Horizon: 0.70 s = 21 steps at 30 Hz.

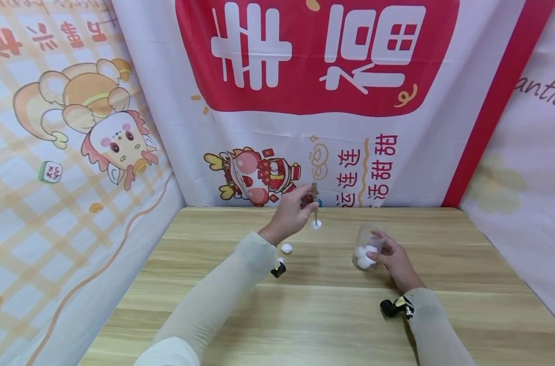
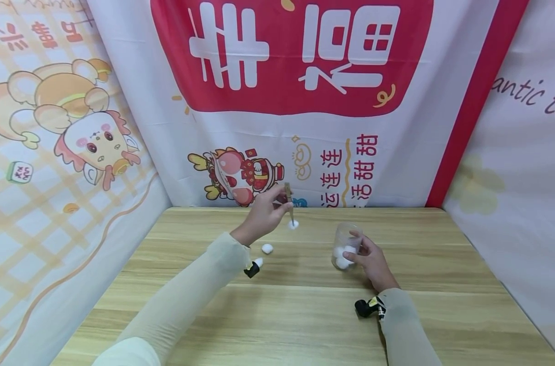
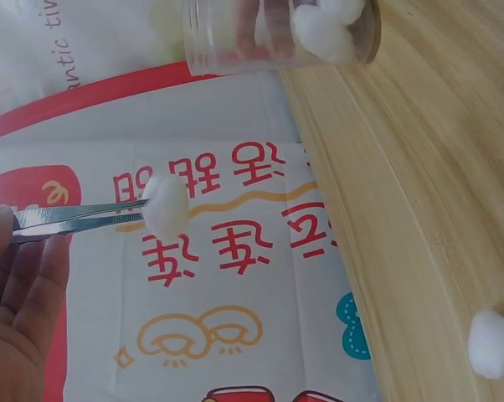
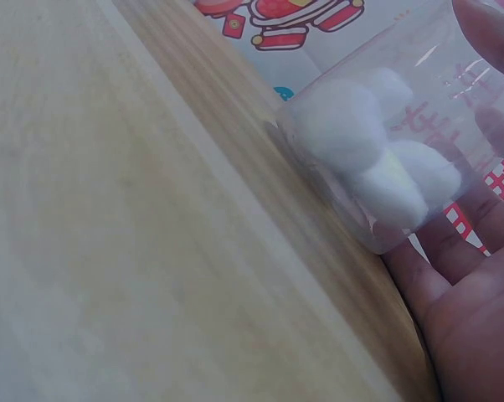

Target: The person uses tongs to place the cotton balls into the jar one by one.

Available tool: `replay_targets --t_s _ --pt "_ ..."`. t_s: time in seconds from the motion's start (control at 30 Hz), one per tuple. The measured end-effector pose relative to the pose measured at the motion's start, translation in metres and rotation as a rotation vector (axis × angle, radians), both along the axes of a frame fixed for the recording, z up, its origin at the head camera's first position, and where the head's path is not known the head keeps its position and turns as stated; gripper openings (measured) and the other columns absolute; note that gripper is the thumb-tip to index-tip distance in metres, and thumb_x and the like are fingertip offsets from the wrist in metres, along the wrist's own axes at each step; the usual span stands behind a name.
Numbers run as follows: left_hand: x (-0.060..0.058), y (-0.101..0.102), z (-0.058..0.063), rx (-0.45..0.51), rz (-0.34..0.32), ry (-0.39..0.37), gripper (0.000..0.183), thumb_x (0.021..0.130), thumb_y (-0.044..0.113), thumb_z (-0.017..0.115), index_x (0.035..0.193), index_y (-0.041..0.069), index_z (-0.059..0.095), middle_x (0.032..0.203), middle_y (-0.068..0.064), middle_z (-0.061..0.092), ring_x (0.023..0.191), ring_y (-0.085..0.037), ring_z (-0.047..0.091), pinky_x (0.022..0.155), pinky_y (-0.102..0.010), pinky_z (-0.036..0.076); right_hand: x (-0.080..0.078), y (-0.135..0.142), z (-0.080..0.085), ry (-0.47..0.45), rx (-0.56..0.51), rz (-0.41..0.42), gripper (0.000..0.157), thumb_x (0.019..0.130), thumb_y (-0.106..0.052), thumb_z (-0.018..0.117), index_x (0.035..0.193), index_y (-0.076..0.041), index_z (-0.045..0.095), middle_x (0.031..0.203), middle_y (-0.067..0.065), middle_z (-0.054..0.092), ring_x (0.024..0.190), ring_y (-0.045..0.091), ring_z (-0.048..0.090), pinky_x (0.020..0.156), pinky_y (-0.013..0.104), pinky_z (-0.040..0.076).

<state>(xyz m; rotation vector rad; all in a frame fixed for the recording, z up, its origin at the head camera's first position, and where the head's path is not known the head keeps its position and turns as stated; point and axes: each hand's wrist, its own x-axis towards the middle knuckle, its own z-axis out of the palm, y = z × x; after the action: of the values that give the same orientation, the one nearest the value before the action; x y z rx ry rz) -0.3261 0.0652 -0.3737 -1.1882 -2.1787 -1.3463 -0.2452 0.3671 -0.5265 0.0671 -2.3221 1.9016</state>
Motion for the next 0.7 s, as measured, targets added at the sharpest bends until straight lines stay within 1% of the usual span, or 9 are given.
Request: replay_targets --t_s 0.2,0.37,0.5,0.6,0.7 --pt "0.002 0.009 0.005 -0.017 0.002 0.005 0.017 0.091 0.004 0.068 0.104 0.01 0.059 0.094 0.0 0.061 0.086 -0.01 0.059 0.072 -0.02 0.054 -0.002 0.001 -0.001 -0.023 0.026 -0.011 0.073 0.087 -0.026 0.075 0.148 -0.011 0.038 0.142 0.015 0.046 0.121 0.027 0.047 0.088 0.014 0.044" --pt "0.003 0.016 0.01 -0.027 -0.016 0.02 0.016 0.09 0.006 0.069 0.102 0.01 0.059 0.095 -0.002 0.062 0.087 -0.01 0.06 0.073 -0.018 0.054 -0.002 0.001 0.0 -0.028 0.034 -0.008 0.074 0.087 -0.027 0.076 0.148 -0.012 0.038 0.142 0.015 0.045 0.122 0.027 0.046 0.089 0.014 0.042" --pt "0.002 0.022 0.011 -0.02 -0.037 0.036 0.015 0.09 0.005 0.069 0.1 0.009 0.059 0.095 -0.006 0.064 0.085 -0.01 0.06 0.072 -0.018 0.054 -0.002 0.001 0.001 -0.027 0.035 -0.01 0.074 0.087 -0.028 0.075 0.148 -0.012 0.038 0.141 0.015 0.045 0.122 0.027 0.047 0.089 0.014 0.042" --pt "0.002 0.025 0.012 -0.017 -0.037 0.048 0.017 0.089 0.004 0.07 0.101 0.009 0.059 0.095 -0.006 0.065 0.085 -0.009 0.06 0.073 -0.018 0.053 -0.001 0.001 0.001 -0.025 0.034 -0.015 0.073 0.087 -0.027 0.076 0.148 -0.012 0.038 0.14 0.014 0.046 0.12 0.026 0.048 0.088 0.015 0.043" --pt "0.003 0.029 0.012 -0.022 -0.035 0.038 0.018 0.09 0.004 0.069 0.104 0.01 0.059 0.096 -0.001 0.065 0.085 -0.007 0.06 0.073 -0.017 0.053 -0.001 0.0 0.001 -0.025 0.029 -0.015 0.073 0.087 -0.027 0.076 0.148 -0.012 0.039 0.14 0.014 0.047 0.119 0.025 0.048 0.088 0.015 0.043"
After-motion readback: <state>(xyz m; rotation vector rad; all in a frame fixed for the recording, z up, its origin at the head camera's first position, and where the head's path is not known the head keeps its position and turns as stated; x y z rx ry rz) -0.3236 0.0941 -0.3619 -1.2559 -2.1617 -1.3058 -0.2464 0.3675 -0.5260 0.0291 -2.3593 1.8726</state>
